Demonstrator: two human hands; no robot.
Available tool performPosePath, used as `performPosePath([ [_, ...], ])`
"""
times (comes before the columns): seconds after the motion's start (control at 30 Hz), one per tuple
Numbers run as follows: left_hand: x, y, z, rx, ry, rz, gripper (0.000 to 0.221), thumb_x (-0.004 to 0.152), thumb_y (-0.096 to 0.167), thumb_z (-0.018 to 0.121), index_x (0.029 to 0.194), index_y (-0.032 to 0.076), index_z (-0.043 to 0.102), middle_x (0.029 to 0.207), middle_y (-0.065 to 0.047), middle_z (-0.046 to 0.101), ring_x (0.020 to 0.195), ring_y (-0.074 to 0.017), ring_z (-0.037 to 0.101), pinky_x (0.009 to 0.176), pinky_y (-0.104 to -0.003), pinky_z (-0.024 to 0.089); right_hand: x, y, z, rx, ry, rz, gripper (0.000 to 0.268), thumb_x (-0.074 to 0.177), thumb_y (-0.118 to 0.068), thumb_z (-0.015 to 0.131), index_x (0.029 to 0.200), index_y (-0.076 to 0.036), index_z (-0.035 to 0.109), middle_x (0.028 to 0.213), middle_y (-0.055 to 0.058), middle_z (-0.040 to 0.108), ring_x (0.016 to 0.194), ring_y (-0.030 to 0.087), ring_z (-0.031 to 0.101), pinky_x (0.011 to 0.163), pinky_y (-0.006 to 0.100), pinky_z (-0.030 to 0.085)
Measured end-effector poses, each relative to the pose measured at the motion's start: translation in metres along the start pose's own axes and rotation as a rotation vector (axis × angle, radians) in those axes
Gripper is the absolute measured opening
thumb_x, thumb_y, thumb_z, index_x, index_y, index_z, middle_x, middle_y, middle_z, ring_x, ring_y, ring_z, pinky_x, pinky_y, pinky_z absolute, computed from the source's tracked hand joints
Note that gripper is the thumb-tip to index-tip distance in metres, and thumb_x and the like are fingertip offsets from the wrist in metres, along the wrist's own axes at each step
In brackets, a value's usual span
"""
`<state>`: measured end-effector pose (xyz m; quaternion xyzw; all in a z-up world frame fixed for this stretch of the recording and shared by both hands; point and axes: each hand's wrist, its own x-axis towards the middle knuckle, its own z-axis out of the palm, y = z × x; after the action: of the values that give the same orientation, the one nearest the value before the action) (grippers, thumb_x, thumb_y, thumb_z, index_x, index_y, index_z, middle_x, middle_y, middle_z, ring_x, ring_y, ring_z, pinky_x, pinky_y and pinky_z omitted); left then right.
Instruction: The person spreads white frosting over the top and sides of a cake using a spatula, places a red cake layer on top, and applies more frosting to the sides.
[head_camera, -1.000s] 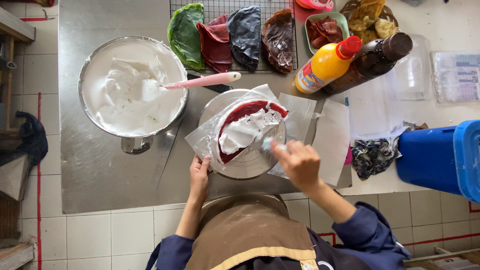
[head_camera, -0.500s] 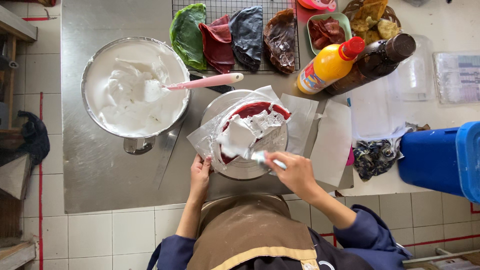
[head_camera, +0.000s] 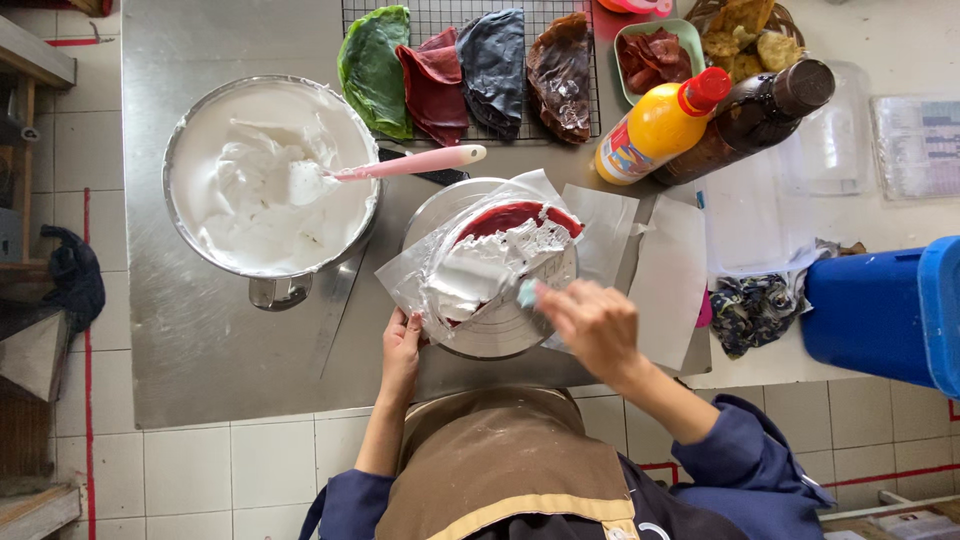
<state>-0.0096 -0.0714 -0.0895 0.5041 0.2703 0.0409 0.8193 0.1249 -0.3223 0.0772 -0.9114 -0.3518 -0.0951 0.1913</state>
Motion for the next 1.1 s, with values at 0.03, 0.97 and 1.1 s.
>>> performPosePath([
  [0.03, -0.001, 0.000, 0.000, 0.001, 0.000, -0.005, 0.048, 0.108, 0.029, 0.054, 0.146, 0.000, 0.051, 0.121, -0.008, 0.070, 0.101, -0.0140, 0.065, 0.086, -0.031, 0.053, -0.002, 0.004, 0.000, -0.184, 0.066, -0.015, 0.008, 0.091, -0.029, 0.078, 0.096, -0.023, 0.080, 0.066, 0.003, 0.064, 0.054, 0.021, 0.060, 0.050, 0.036, 0.045],
  [0.97, 0.000, -0.001, -0.003, -0.015, -0.018, -0.028, 0.052, 0.105, 0.034, 0.054, 0.147, 0.004, 0.050, 0.117, -0.006, 0.071, 0.096, -0.0115, 0.066, 0.087, -0.029, 0.054, 0.000, 0.005, -0.001, 0.230, -0.196, 0.053, 0.015, 0.087, -0.034, 0.077, 0.096, -0.023, 0.081, 0.073, 0.002, 0.072, 0.060, 0.022, 0.068, 0.052, 0.036, 0.049],
  [1.1, 0.002, -0.006, -0.004, -0.050, -0.018, -0.013, 0.051, 0.105, 0.036, 0.055, 0.145, 0.004, 0.051, 0.118, -0.002, 0.070, 0.099, -0.0099, 0.065, 0.087, -0.029, 0.054, -0.009, 0.018, 0.007, 0.004, -0.031, -0.039, 0.014, 0.090, -0.034, 0.078, 0.096, -0.021, 0.079, 0.069, 0.000, 0.066, 0.056, 0.018, 0.060, 0.052, 0.036, 0.044],
])
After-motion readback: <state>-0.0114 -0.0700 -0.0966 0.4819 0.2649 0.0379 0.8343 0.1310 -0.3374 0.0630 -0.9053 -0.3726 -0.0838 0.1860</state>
